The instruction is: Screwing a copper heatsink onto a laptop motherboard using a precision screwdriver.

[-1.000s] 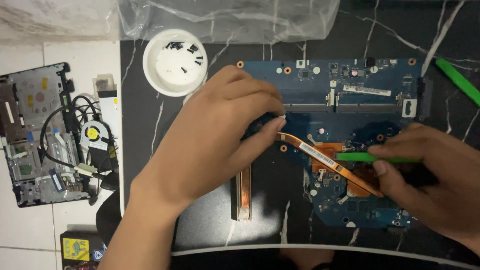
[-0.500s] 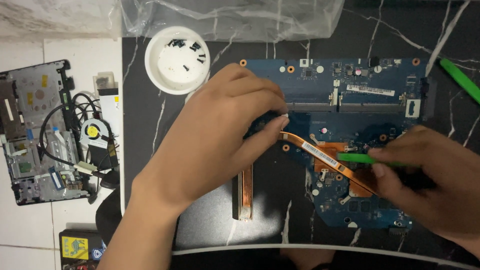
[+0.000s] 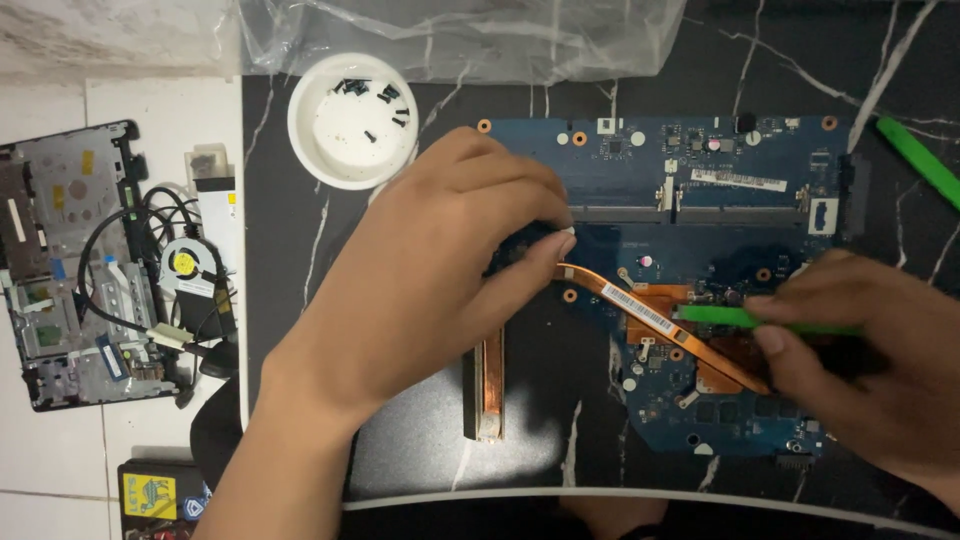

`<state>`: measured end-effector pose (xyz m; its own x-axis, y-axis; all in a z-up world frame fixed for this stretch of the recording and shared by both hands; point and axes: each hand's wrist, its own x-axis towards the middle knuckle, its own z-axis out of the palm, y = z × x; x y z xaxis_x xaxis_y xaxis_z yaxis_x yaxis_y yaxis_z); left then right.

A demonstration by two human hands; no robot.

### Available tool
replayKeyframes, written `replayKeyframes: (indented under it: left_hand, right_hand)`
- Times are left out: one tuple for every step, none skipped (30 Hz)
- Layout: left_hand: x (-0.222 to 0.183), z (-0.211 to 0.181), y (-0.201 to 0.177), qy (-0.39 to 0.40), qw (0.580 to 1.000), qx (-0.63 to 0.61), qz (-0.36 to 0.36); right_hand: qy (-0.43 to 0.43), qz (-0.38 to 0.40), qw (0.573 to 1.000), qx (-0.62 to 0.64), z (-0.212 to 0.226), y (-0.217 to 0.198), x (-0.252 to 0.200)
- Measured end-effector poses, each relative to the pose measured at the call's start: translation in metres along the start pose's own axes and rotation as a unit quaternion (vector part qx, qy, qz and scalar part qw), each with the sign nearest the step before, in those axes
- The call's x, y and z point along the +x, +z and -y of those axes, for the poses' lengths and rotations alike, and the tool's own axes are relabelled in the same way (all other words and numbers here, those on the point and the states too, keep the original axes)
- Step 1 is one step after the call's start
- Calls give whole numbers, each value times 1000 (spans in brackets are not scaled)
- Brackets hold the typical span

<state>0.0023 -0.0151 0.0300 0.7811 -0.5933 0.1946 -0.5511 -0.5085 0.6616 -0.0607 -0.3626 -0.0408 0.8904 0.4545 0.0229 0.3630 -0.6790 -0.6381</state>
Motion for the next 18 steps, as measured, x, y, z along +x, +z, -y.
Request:
replayKeyframes:
  left_hand:
    - [0, 0, 0, -1, 1000, -1, -1]
    - [0, 0, 0, -1, 1000, -1, -1]
    - [0, 0, 0, 0, 1000, -2, -1]
    - [0, 0, 0, 0, 1000, -4, 0]
    - [0, 0, 0, 0, 1000, -4, 0]
    - [0, 0, 0, 1, 1000, -3, -1]
    - [0, 0, 0, 3, 1000, -3, -2]
    - [0, 0, 0, 3, 1000, -2, -2]
    - [0, 0, 0, 1, 1000, -2, -2]
    - [0, -1, 0, 0, 1000, -3, -2]
    - [0, 0, 0, 1, 1000, -3, -2]
    - [0, 0, 0, 1, 1000, -2, -2]
    - [0, 0, 0, 2, 1000, -1, -3]
    - [0, 0, 0, 2, 1000, 0, -2]
    - [0, 1, 0, 5, 1000, -3, -1]
    - [1, 1, -1, 10, 1000, -6, 0]
    - [0, 2, 0, 11, 1000, -5, 1]
    - [0, 3, 0, 20, 1000, 2, -15]
  right_hand:
    - [4, 1, 1000, -8, 0, 0, -1]
    - [4, 1, 1000, -8, 1, 0, 0]
    - [-4, 5, 1000, -2, 1, 1, 1]
    - [-12, 10, 1000, 4, 1, 1, 1]
    - [-11, 10, 1000, 4, 5, -1, 4]
    - [-17, 14, 1000, 4, 9, -2, 6]
    - [-23, 17, 1000, 4, 12, -3, 9]
    - [-23, 17, 1000, 4, 12, -2, 9]
    - [-23, 2, 1000, 8, 13, -1, 9]
    - [-23, -14, 1000, 12, 13, 0, 9]
    - [-23, -14, 1000, 11, 3, 0, 5]
    - [-8, -24, 1000, 16, -7, 0, 1]
    - [8, -33, 999, 21, -16, 1, -4]
    - [8, -34, 999, 20, -33, 3, -12]
    - [39, -52, 993, 96, -50, 5, -20]
    - [71, -70, 980, 172, -66, 8, -28]
    - [71, -72, 980, 172, -79, 5, -30]
    - [161, -86, 951, 248, -93, 2, -30]
